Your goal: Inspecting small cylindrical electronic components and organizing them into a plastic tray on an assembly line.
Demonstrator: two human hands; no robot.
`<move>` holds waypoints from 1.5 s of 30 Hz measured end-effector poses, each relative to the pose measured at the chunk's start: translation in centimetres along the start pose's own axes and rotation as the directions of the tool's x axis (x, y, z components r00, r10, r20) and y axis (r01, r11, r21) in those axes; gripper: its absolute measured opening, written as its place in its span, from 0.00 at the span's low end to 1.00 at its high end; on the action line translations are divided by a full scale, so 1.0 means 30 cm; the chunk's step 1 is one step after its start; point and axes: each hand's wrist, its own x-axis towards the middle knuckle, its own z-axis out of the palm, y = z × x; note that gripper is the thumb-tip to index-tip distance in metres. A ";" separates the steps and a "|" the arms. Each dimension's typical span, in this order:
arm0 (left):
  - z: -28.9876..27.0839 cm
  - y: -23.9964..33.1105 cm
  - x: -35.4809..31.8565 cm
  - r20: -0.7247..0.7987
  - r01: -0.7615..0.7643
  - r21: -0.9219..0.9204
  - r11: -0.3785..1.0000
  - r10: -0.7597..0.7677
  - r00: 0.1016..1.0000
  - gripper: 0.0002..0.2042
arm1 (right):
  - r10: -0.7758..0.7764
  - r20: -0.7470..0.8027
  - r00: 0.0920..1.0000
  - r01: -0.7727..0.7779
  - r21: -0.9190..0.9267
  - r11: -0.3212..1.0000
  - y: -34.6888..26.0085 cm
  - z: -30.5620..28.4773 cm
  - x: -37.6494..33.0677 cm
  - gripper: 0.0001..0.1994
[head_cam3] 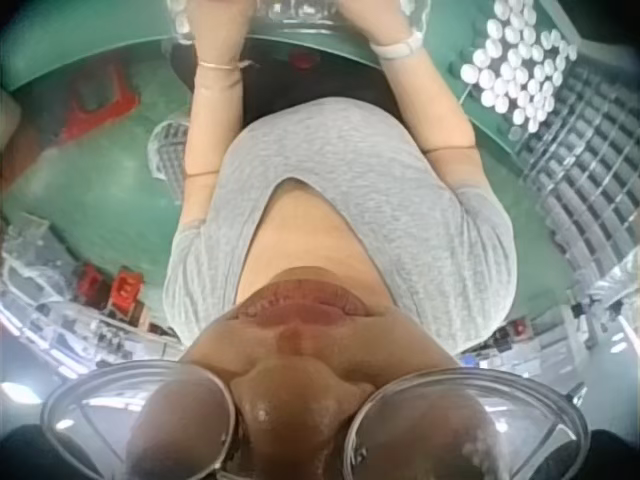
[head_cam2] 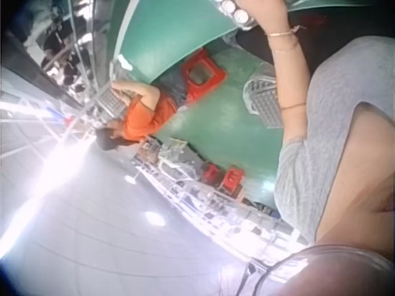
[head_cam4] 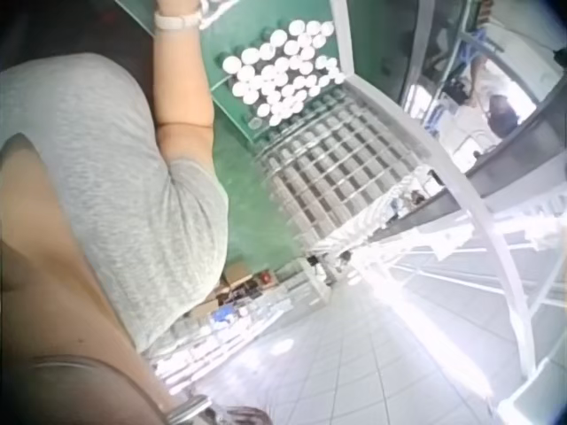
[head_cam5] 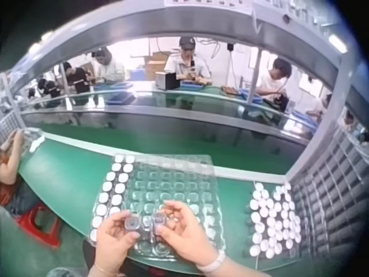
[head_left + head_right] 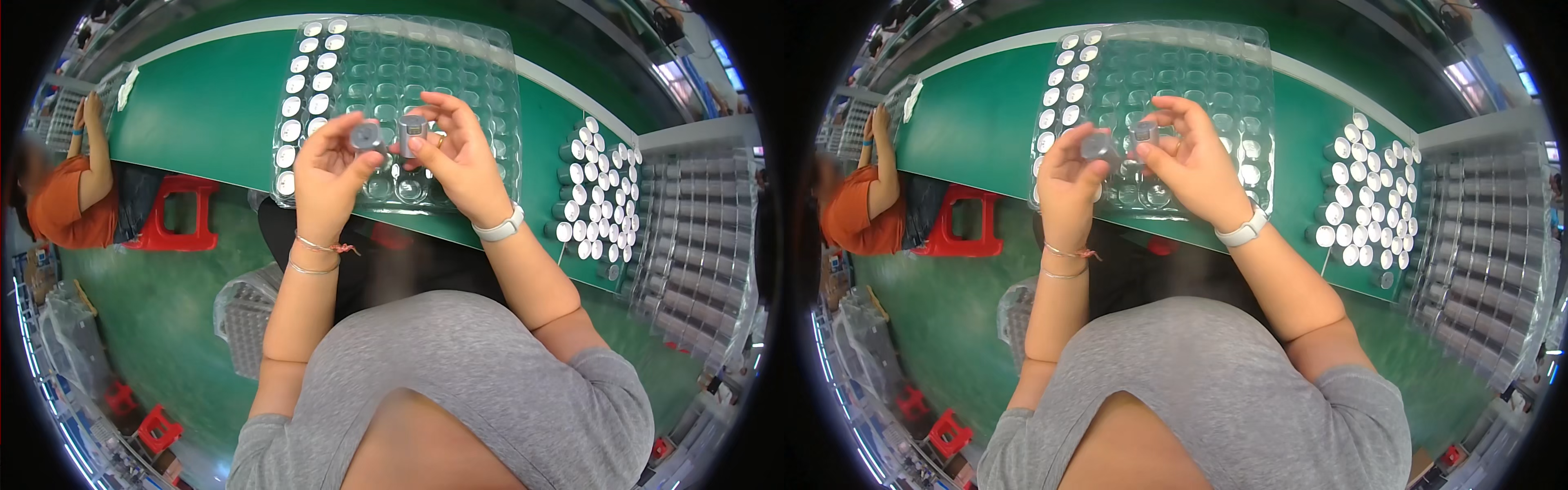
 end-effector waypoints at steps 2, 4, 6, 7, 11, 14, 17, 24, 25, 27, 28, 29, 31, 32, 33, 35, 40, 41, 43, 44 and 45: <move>0.006 0.035 0.012 -0.214 -0.098 -0.326 0.940 0.028 0.976 0.24 | 0.028 -0.072 0.997 -0.031 -0.037 0.999 0.000 -0.010 0.004 0.23; -0.029 0.059 0.036 -0.315 -0.161 -0.340 0.926 0.049 0.948 0.23 | 0.041 -0.071 0.997 -0.046 -0.072 0.996 -0.021 -0.007 0.012 0.21; -0.088 0.062 0.056 -0.422 -0.220 -0.351 0.910 0.056 0.905 0.22 | 0.055 -0.071 0.996 -0.062 -0.107 0.992 -0.032 0.004 0.026 0.20; -0.104 0.056 0.061 -0.427 -0.223 -0.355 0.908 0.055 0.903 0.22 | 0.066 -0.037 0.997 -0.071 -0.175 0.982 -0.033 0.012 0.038 0.18; -0.131 0.026 0.070 -0.455 -0.133 -0.241 0.962 0.009 0.891 0.21 | -0.064 0.083 0.995 0.102 -0.624 0.775 -0.049 0.085 0.089 0.15; -0.112 0.041 0.058 -0.429 -0.133 -0.174 0.976 0.046 0.902 0.20 | -0.218 0.207 0.954 0.299 -0.727 0.618 -0.012 0.126 0.135 0.17; -0.114 0.043 0.052 -0.427 -0.152 -0.213 0.965 0.048 0.903 0.20 | -0.258 0.280 0.925 0.377 -0.771 0.513 0.043 0.150 0.156 0.18; -0.132 0.037 0.052 -0.367 -0.145 -0.222 0.964 0.055 0.929 0.20 | -0.147 0.317 0.937 0.343 -0.913 0.220 0.038 0.197 0.135 0.29; -0.132 0.040 0.053 -0.360 -0.141 -0.225 0.964 0.052 0.931 0.20 | -0.147 0.318 0.937 0.344 -0.914 0.217 0.036 0.201 0.124 0.29; -0.129 0.046 0.050 -0.367 -0.144 -0.221 0.965 0.055 0.929 0.20 | -0.169 0.350 0.921 0.355 -0.935 -0.003 0.034 0.204 0.104 0.31; -0.127 0.047 0.050 -0.373 -0.145 -0.214 0.966 0.056 0.926 0.19 | 0.033 0.317 0.948 0.319 -0.944 -0.089 0.057 0.191 0.097 0.32; -0.129 0.048 0.053 -0.372 -0.145 -0.216 0.966 0.056 0.926 0.19 | 0.033 0.316 0.948 0.318 -0.944 -0.090 0.057 0.189 0.099 0.32; -0.135 0.047 0.056 -0.353 -0.122 -0.207 0.971 0.042 0.935 0.19 | 0.078 0.291 0.954 0.298 -0.950 -0.091 0.054 0.190 0.103 0.31; -0.136 0.040 0.055 -0.353 -0.121 -0.208 0.971 0.041 0.935 0.19 | 0.079 0.290 0.954 0.297 -0.951 -0.091 0.053 0.189 0.107 0.31; -0.136 0.030 0.055 -0.348 -0.130 -0.229 0.965 0.044 0.936 0.19 | -0.032 0.282 0.959 0.282 -0.959 -0.008 0.049 0.184 0.117 0.30; -0.137 0.028 0.056 -0.344 -0.139 -0.250 0.958 0.047 0.938 0.20 | -0.142 0.262 0.955 0.274 -0.959 0.076 0.029 0.183 0.141 0.29; -0.135 0.013 0.058 -0.219 -0.131 -0.049 0.990 0.117 0.969 0.21 | 0.030 0.124 0.992 0.024 -0.414 0.910 0.018 0.180 0.212 0.17; -0.135 0.011 0.060 -0.220 -0.131 -0.049 0.990 0.117 0.968 0.21 | 0.114 0.101 0.988 -0.067 -0.387 0.920 0.012 0.182 0.219 0.14; -0.128 0.017 0.065 -0.299 -0.173 0.084 0.981 0.190 0.935 0.22 | 0.035 0.040 0.999 -0.009 -0.520 0.854 0.008 0.176 0.237 0.14; -0.127 0.014 0.064 -0.298 -0.173 0.083 0.982 0.190 0.935 0.22 | -0.053 -0.010 0.999 0.034 -0.644 0.764 0.006 0.171 0.247 0.13; -0.126 0.011 0.064 -0.310 -0.178 0.095 0.979 0.199 0.930 0.21 | -0.147 -0.045 0.988 0.063 -0.755 0.653 0.003 0.167 0.258 0.12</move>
